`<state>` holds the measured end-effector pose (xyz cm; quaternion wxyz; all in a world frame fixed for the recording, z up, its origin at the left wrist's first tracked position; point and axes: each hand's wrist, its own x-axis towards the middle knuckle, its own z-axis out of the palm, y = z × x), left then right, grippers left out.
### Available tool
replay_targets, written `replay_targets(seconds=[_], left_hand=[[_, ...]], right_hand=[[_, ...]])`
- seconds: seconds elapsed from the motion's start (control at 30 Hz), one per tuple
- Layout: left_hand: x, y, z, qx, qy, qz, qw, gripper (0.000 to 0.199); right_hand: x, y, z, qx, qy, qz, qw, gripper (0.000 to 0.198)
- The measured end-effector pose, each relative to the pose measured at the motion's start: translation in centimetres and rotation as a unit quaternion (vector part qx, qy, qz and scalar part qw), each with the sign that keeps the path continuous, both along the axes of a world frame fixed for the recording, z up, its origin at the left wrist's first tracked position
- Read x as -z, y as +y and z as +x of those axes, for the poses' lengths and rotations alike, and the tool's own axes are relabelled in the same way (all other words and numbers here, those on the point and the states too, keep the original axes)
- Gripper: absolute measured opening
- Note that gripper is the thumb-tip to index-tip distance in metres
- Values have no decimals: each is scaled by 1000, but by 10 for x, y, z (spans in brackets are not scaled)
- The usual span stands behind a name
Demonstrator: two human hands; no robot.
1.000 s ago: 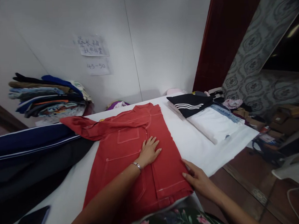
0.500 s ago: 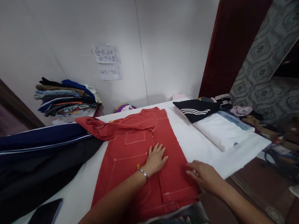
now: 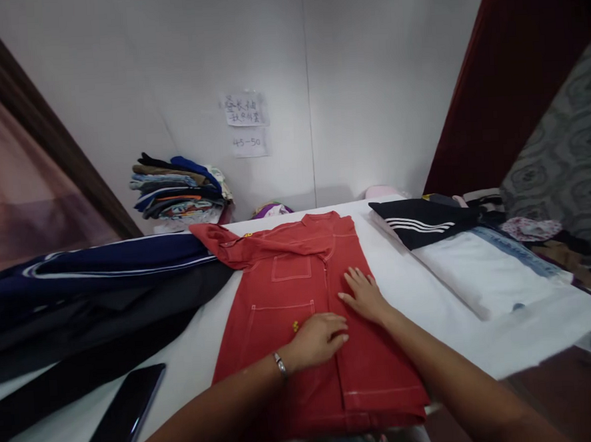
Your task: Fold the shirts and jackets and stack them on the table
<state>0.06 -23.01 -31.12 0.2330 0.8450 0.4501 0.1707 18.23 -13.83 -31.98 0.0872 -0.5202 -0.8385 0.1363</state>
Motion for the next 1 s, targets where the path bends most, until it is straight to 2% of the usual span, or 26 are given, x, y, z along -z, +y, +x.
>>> replay_targets(seconds=[0.03,0.1,0.2,0.3,0.43,0.53,0.67,0.87,1.0], left_hand=[[-1,8,-9,-38,-28,-1,999,28],[-3,28,-32,-153,-66,-2,986,26],[-8,65,-75,-321,-69,6,945,27],[-21,96,-122,-434,-44,42,899,32],[-45,116,-174,-538,2,97,837,37],[-58,123,-200,-593,37,97,798,41],[-61,136,-219,-636,71,33,767,47],[-63,155,-231,-649,114,-29,752,55],[-64,162,-236,-645,144,-42,749,47]], right_hand=[[7,2,0,-1,-15,-4,1000,66],[20,2,0,-6,-29,2,1000,66],[31,1,2,-8,-36,17,999,68],[32,1,3,-10,-43,24,999,68],[32,1,2,-9,-47,29,998,67],[35,1,3,-7,-41,34,999,67],[38,2,4,-10,-33,38,999,66],[31,1,2,-4,-32,23,999,67],[25,0,1,-6,-23,8,1000,69]])
